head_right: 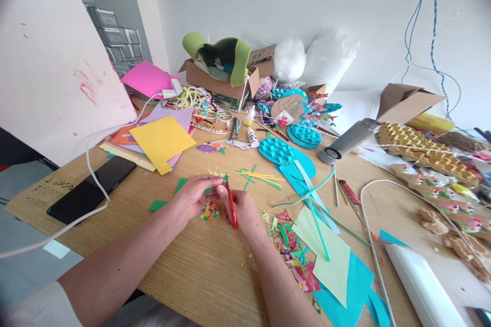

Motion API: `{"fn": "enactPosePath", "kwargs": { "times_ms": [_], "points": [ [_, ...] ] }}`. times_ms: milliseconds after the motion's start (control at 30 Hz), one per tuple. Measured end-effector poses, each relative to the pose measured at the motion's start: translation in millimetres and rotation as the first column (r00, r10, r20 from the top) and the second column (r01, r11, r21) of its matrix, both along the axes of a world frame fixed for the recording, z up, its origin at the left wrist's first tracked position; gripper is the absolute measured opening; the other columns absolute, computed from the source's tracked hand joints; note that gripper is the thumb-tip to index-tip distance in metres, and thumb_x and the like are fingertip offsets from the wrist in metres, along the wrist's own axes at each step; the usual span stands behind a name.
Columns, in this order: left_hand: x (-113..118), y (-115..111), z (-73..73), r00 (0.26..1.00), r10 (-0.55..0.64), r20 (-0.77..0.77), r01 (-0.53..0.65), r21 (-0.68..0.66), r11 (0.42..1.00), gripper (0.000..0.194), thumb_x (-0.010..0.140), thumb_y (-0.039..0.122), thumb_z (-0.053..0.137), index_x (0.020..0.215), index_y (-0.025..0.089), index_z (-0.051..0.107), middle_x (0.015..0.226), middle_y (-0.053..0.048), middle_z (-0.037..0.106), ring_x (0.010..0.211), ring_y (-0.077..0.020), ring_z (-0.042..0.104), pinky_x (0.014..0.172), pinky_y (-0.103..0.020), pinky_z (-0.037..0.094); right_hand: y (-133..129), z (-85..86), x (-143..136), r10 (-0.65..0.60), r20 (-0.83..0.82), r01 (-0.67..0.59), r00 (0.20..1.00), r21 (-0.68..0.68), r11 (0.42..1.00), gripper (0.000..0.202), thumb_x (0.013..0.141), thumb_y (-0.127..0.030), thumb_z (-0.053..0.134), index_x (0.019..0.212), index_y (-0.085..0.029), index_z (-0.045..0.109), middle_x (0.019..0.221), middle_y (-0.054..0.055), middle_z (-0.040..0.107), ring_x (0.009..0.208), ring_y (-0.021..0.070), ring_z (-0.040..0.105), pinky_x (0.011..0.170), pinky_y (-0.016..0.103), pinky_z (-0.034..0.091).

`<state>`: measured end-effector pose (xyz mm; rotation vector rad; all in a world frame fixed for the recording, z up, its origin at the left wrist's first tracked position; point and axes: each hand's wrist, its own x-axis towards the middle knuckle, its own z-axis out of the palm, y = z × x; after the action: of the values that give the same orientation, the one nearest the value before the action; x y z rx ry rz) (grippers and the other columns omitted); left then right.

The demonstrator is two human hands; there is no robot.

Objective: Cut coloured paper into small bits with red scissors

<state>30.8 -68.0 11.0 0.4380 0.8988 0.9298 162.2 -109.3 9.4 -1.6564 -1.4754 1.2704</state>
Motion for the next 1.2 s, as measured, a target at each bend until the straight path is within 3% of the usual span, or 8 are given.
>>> {"fn": "enactPosePath", "kwargs": {
  "times_ms": [467,800,1200],
  "points": [
    [0,0,-0.8,1.0,0.0,0.0,0.0,-0.003,1.0,0.012,0.056,0.011,0.075,0.066,0.011,0.068,0.07,-0.007,0.069,0.064,-0.0146,0.064,0.065,-0.026,0.051,0,-2.3,0,-0.004,0.012,0.004,1.0,0.007,1.0,0.061,0.079,-0.073,0.043,0.054,-0.017,0.048,0.041,-0.001,0.049,0.032,0.0092,0.043,0.034,0.019,0.031],
    [-3,4,-1.4,0.996,0.0,-0.094,0.004,0.039,0.999,0.012,0.056,0.014,0.074,0.066,0.013,0.068,0.07,-0.007,0.07,0.065,-0.0163,0.066,0.067,-0.028,0.051,-1,-1.2,2,0.014,0.05,-0.014,0.999,-0.01,1.0,0.062,0.08,-0.073,0.04,0.052,-0.018,0.046,0.039,0.001,0.05,0.032,0.0102,0.045,0.035,0.02,0.031],
    [-18,14,3.6,0.97,-0.148,-0.193,0.177,0.142,0.974,0.018,0.05,0.022,0.076,0.06,0.013,0.064,0.064,-0.006,0.069,0.062,-0.0161,0.064,0.067,-0.03,0.051,-4,10.8,1,0.14,0.04,-0.138,0.989,-0.031,0.99,0.057,0.082,-0.065,0.046,0.053,-0.017,0.048,0.044,0.0,0.052,0.037,0.0099,0.048,0.037,0.019,0.034]
  ]
}}
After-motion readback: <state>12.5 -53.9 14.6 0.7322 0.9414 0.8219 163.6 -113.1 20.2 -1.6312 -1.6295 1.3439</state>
